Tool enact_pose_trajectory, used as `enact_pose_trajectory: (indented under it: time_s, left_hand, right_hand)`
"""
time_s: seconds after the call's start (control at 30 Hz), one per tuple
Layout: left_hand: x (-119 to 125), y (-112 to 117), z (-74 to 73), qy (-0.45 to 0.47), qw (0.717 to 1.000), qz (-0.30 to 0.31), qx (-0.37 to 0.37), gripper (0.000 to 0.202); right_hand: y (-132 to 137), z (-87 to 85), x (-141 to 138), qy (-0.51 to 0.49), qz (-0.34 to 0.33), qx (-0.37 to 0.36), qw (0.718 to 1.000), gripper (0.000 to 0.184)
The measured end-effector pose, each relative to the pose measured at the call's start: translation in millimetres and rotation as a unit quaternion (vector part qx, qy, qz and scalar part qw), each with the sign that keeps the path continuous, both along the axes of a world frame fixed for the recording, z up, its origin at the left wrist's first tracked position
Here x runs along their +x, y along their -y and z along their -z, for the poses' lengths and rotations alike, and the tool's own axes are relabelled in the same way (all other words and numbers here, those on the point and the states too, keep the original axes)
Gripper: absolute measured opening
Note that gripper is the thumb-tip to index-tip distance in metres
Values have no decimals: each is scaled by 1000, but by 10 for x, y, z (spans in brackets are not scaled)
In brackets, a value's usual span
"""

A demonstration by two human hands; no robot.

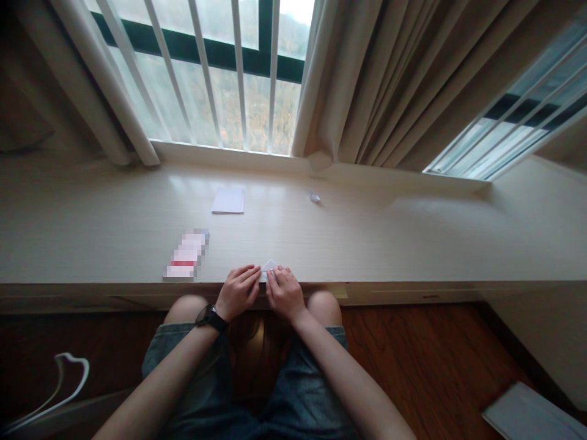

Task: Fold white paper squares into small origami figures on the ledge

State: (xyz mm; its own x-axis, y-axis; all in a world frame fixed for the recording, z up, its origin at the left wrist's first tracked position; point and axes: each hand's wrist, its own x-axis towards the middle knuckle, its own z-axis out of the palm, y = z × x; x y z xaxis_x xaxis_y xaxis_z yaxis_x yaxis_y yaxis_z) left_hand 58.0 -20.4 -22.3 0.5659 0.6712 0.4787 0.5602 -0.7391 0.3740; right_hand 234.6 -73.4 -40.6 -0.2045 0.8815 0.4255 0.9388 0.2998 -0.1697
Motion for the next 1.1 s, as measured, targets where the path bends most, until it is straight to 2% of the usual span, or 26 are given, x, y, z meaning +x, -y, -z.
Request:
enact_pose_trajectory:
  time_s: [0.4, 0.63, 1.1]
  left_hand:
    - [82, 67, -112, -73, 997, 12, 22, 40]
    - [97, 67, -90, -80, 996, 6, 36, 39]
    - [83, 139, -38, -46, 999, -4, 15, 41]
  right_hand:
    - [-2, -52, -15, 24, 6, 18, 1000, 40]
    - [-16, -37, -25, 46, 12, 42, 998, 40]
    - [-19, -33, 10, 57, -8, 31, 998, 39]
